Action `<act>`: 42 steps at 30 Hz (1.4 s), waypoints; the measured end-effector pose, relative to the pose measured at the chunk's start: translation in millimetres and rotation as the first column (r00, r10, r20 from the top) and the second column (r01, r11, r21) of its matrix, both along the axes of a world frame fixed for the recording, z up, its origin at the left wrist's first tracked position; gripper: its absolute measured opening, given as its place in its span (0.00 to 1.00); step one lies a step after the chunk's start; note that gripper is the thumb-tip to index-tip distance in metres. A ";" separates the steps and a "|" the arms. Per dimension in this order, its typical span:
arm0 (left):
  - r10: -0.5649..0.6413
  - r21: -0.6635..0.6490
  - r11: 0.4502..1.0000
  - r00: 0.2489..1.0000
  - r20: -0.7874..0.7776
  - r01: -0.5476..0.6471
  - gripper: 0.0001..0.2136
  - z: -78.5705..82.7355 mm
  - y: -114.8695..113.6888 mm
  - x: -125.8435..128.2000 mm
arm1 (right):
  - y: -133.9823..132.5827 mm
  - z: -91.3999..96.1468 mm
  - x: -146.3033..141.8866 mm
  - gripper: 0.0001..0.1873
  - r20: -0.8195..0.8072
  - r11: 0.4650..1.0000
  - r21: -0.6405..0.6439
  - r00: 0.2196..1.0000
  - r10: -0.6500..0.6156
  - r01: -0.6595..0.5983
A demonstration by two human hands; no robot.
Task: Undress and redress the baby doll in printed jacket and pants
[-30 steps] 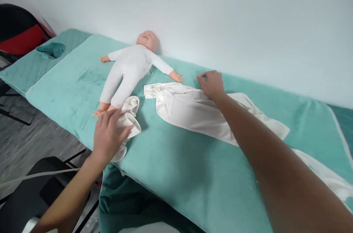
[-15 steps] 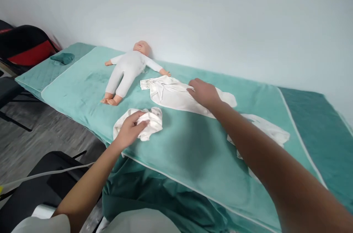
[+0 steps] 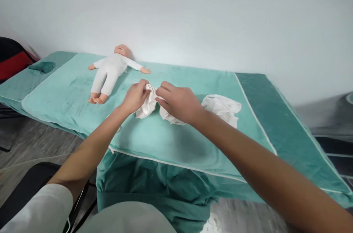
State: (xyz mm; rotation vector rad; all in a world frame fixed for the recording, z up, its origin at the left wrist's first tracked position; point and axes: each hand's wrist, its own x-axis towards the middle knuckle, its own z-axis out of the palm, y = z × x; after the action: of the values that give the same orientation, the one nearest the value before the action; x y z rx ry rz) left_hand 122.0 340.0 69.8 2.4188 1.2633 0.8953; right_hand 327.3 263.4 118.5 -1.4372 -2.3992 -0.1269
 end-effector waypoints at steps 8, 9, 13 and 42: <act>0.061 0.173 0.977 0.940 0.335 -0.125 0.07 77.9 -2.0 32.2 | 22.1 -29.5 23.3 0.20 -0.330 0.872 -0.483 0.904 -0.271 0.085; 0.036 0.182 0.977 0.933 0.359 -0.108 0.05 86.9 -8.1 38.3 | 23.8 -35.7 17.4 0.19 -0.418 0.871 -0.491 0.869 -0.263 0.027; -0.019 0.148 0.988 0.916 0.400 -0.045 0.03 94.8 -27.0 55.8 | 24.6 -65.5 -18.5 0.19 -0.734 0.842 -0.486 0.633 -0.247 -0.236; -0.125 -0.401 0.913 0.882 -0.455 -0.077 0.30 -17.5 -42.0 -44.0 | -6.4 -113.4 -4.4 0.17 -0.117 0.923 -0.383 0.990 -0.075 0.025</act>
State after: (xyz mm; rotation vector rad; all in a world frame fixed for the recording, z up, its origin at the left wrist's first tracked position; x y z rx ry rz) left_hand 78.1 297.9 52.2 2.3579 1.3962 -0.0067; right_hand 322.9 257.0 5.1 -1.6126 -2.3669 0.4337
